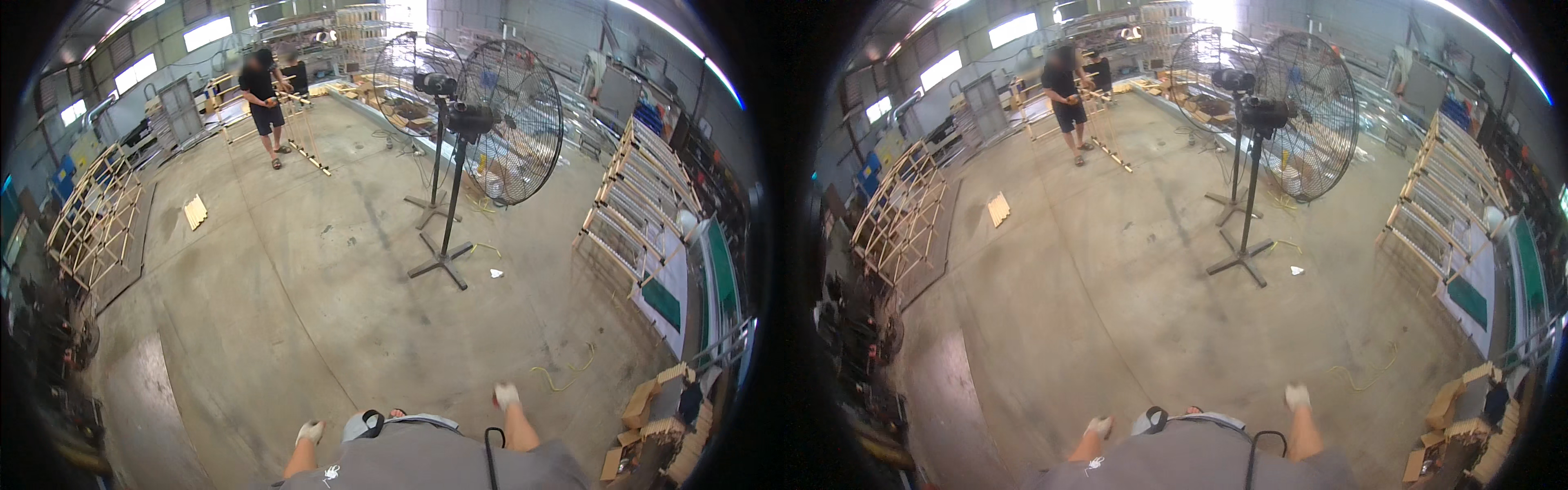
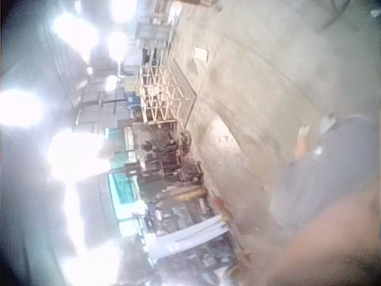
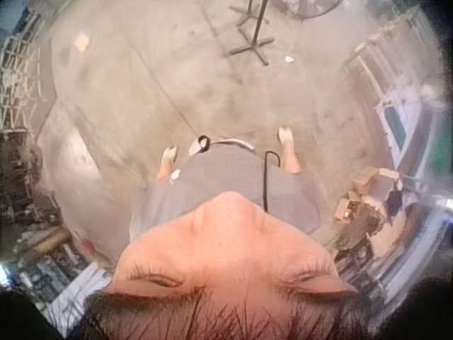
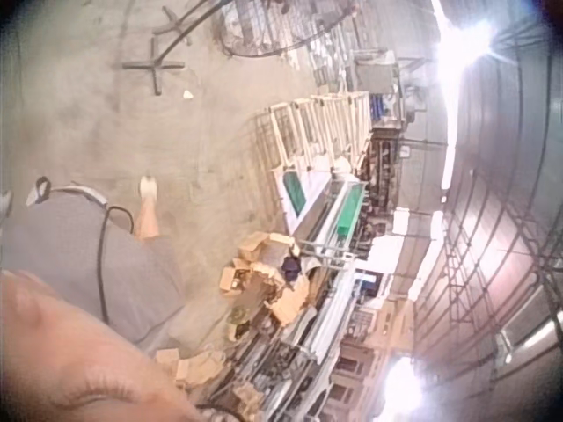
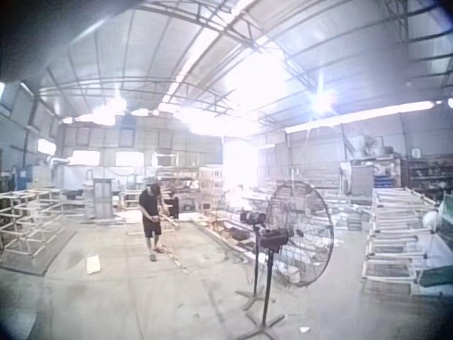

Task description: The person sits on the floor among several cardboard boxes containing black metal components and smaller fasteners. They pick up two black metal parts, retrieve fasteners from a smaller container, and join the components together by hand.

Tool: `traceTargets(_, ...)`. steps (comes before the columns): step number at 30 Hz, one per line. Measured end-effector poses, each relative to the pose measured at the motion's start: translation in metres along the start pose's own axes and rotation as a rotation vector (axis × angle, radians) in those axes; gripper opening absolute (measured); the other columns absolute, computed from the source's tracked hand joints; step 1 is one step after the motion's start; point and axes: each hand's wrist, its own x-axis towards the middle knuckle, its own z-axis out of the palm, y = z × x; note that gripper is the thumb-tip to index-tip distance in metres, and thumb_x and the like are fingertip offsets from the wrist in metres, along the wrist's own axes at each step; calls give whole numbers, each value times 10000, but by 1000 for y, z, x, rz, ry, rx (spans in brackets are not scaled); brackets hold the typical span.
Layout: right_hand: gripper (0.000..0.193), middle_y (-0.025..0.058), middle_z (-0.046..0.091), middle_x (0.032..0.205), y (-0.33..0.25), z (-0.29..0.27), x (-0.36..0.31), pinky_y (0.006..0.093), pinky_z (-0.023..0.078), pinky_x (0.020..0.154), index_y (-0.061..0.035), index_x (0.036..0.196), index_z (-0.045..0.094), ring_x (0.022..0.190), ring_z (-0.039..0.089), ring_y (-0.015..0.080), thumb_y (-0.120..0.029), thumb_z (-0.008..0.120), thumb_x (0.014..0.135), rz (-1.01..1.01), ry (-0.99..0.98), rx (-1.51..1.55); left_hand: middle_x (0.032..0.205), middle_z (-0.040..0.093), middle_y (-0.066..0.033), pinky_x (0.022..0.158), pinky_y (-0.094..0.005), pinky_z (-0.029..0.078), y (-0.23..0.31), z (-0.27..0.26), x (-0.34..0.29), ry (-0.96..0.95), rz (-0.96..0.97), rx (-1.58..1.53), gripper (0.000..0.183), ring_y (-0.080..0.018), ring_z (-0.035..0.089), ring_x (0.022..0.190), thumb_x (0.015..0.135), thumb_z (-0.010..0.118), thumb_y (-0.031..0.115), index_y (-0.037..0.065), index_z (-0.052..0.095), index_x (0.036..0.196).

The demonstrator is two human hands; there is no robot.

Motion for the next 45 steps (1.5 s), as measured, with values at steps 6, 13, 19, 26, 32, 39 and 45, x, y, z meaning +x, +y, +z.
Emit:
traceTargets(6, 267, 52, 659, 932, -323, -34, 131, 310, 551, 671, -28, 1185, 619, 772, 648, 154, -215, 572, 1001, -294, 47, 594, 721, 652, -106, 579, -399, 489, 49, -54, 30, 208, -360, -483, 415, -253, 630, 616, 846, 644, 402, 8, 694, 967)
traceTargets(13, 247, 31, 663, 964, -515, -53, 282, 293, 548, 695, -34, 1192, 631, 789, 645, 136, -201, 549, 1029, -387, 177, 811, 803, 695, -161, 704, -412, 530, 225, -85, 202, 55, -116, -225, 504, -298, 676, 730, 827, 681, 446, -15, 696, 1031)
traceTargets(19, 227, 7, 641, 941, -579, -98, 404, 270, 525, 684, -44, 1182, 631, 773, 618, 114, -195, 565, 1027, -447, 449, 905, 1292, 634, -247, 1027, -411, 481, 644, -172, 250, 157, 741, -68, 786, -336, 608, 1224, 786, 822, 451, -35, 557, 1344)
traceTargets(26, 336, 47, 662, 1008, -661, -207, 583, 276, 518, 759, -8, 1241, 612, 856, 622, 131, -146, 637, 936, -435, 545, 795, 1538, 404, -200, 1142, -421, 373, 1125, -174, 72, -199, 1726, -48, 1022, -309, 406, 1422, 713, 912, 279, -30, 353, 1510)
traceTargets(32, 411, 93, 671, 1272, -698, -191, 696, 415, 519, 952, -40, 1271, 616, 1180, 622, 244, -256, 654, 924, -664, 612, 287, 1458, 442, -260, 1157, -403, 366, 1284, -78, 24, -129, 1796, 166, 1219, -378, 429, 1379, 575, 932, 493, -71, 353, 1487)
traceTargets(39, 410, 95, 674, 1265, -730, -174, 709, 414, 519, 948, -41, 1268, 618, 1172, 626, 246, -260, 654, 924, -377, 892, 612, 1444, 433, -281, 1113, -449, 410, 1317, -64, 52, -284, 1839, 197, 1208, -415, 457, 1339, 572, 903, 556, -61, 378, 1468)
traceTargets(45, 409, 96, 677, 1258, -740, -179, 703, 413, 519, 945, -42, 1266, 619, 1166, 629, 247, -264, 653, 924, -239, 1094, 634, 1452, 403, -296, 1123, -479, 380, 1341, -86, 66, -407, 1906, 180, 1129, -439, 427, 1340, 614, 889, 521, -37, 394, 1462)
